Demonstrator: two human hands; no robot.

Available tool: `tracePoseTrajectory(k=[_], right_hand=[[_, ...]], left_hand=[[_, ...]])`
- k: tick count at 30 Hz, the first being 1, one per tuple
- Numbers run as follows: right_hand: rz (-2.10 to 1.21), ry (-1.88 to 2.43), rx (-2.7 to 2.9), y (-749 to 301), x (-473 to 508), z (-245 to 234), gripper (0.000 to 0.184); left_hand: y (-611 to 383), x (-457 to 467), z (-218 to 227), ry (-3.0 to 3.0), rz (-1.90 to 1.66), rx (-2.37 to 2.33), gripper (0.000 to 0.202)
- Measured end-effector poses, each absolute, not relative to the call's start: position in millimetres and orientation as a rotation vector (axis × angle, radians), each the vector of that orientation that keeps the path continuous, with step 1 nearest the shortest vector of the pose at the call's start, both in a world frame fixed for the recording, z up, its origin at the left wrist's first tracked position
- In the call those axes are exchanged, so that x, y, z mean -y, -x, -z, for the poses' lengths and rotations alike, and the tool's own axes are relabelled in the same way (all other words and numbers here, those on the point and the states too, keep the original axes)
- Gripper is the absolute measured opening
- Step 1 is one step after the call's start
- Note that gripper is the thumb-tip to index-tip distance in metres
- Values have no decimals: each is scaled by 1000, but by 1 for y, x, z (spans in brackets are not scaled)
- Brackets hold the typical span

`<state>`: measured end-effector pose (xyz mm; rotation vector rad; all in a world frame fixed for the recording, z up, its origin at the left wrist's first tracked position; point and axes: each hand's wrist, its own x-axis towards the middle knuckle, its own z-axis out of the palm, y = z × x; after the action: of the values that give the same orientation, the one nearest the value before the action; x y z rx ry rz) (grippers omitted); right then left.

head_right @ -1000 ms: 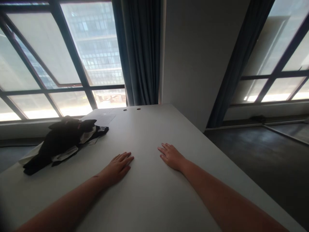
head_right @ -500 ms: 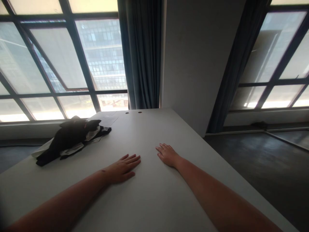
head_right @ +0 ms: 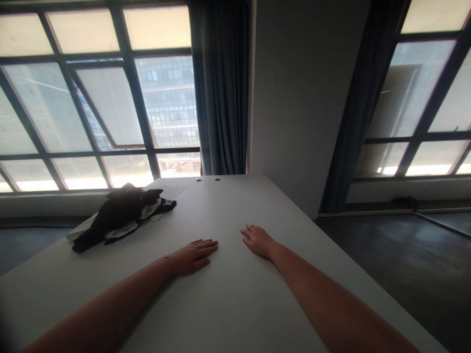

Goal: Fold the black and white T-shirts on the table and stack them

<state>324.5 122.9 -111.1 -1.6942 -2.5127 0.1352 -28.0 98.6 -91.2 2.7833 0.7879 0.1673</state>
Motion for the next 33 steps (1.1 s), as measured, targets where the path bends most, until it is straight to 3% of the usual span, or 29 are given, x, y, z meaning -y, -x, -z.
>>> tracePoseTrajectory(k=[28,33], right_hand=[[-114,1642,2491,-327,-132,116,68],[-109,1643,2506,-325,-129,114,68]], left_hand=[[54,-125,108,-2721,-259,-1267,59],[67,-143,114,-2682,-367,-1528,53]])
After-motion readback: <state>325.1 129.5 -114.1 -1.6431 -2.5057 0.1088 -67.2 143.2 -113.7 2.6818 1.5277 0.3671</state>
